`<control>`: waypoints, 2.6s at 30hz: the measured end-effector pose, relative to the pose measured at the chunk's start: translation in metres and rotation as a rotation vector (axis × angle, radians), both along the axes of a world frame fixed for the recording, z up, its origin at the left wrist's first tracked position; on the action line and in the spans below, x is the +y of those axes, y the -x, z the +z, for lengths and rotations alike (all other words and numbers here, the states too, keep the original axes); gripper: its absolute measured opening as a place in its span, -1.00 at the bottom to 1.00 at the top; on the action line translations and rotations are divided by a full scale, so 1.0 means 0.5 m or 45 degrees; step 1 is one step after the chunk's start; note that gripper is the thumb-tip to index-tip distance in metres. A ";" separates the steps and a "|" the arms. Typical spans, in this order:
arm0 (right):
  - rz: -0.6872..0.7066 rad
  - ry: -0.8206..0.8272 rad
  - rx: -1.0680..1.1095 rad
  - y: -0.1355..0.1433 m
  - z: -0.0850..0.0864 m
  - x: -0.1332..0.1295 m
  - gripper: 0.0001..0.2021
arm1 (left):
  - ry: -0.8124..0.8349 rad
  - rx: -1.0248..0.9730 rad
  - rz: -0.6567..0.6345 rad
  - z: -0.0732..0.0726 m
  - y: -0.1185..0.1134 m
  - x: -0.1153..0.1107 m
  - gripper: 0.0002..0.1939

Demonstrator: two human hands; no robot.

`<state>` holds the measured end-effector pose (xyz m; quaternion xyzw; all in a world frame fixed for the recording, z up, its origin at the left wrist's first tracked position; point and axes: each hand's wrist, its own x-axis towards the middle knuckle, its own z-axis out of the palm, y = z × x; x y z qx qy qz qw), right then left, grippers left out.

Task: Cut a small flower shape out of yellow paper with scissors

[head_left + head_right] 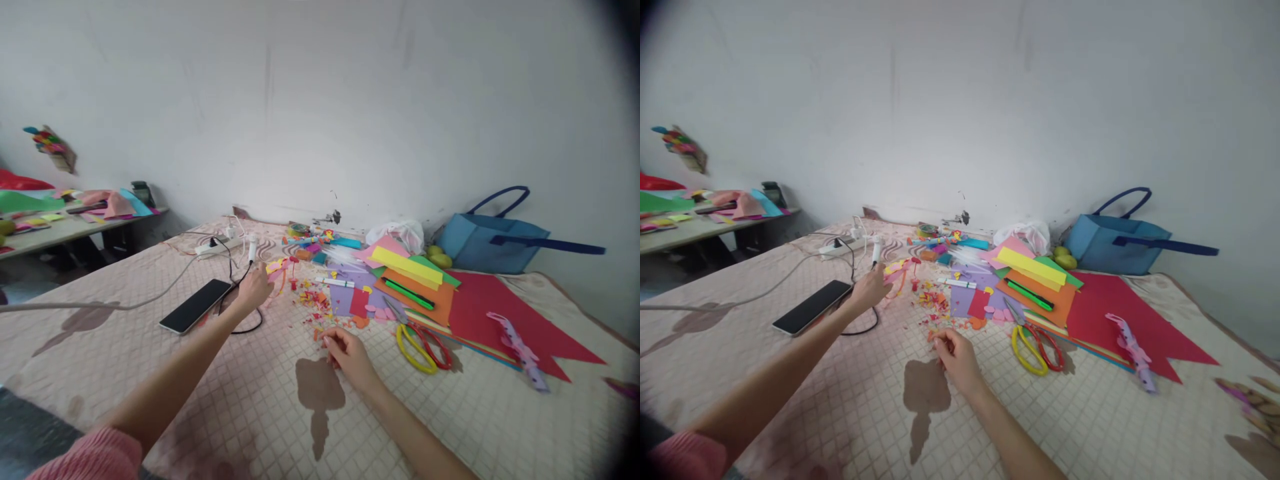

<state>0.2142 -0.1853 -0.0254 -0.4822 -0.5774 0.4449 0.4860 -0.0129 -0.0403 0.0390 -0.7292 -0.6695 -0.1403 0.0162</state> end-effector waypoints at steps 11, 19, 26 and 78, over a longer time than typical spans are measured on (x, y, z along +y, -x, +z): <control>-0.119 -0.045 0.162 0.006 0.067 0.080 -0.75 | -0.368 -0.060 -0.106 0.037 -0.028 -0.092 -0.59; -0.286 -0.108 0.360 0.036 0.169 0.190 -0.75 | -0.549 -0.133 -0.166 0.075 -0.060 -0.119 -0.63; -0.261 -0.067 0.512 0.081 0.200 0.223 -0.70 | -0.605 -0.141 -0.209 0.094 -0.083 -0.133 -0.64; -0.505 0.024 0.381 -0.151 0.022 0.052 -0.70 | 0.059 -0.158 -0.680 -0.025 -0.115 -0.211 -0.76</control>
